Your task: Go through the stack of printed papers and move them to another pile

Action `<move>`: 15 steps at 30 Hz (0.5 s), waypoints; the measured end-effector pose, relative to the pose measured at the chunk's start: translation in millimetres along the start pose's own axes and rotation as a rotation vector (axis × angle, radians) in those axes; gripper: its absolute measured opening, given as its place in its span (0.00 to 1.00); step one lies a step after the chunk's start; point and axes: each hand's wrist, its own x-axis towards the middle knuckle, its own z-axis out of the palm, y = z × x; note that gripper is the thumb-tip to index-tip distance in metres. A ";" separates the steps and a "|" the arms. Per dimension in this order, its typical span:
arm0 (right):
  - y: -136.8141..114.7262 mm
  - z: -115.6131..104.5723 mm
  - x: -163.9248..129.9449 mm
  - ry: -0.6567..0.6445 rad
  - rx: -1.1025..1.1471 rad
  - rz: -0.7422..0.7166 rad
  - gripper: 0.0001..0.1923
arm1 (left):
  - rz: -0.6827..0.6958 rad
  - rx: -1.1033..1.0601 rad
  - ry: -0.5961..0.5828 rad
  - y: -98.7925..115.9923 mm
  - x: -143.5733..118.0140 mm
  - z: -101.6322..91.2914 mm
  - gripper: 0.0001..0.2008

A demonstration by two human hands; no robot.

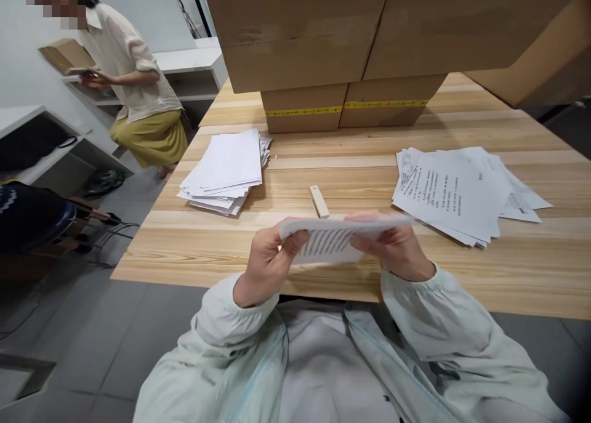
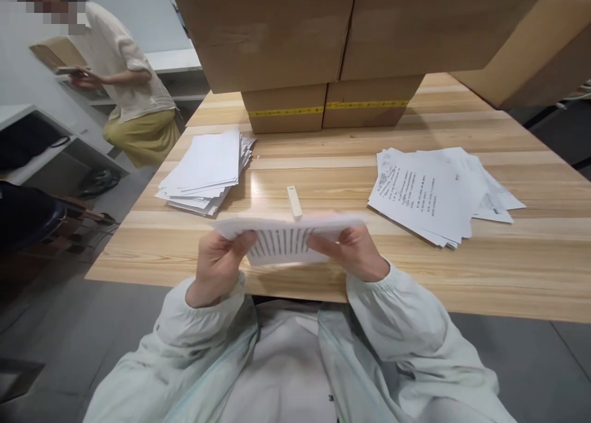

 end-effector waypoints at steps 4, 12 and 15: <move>-10.6 -3.0 3.4 0.120 -0.034 -0.101 0.08 | 0.078 -0.070 0.051 10.1 12.6 1.4 0.13; 18.1 3.2 -1.3 0.112 -0.009 -0.049 0.06 | 0.115 -0.080 0.036 -24.4 8.1 8.2 0.10; 22.2 5.1 -4.7 0.156 0.019 -0.076 0.07 | 0.095 -0.099 0.059 -25.0 7.4 10.5 0.11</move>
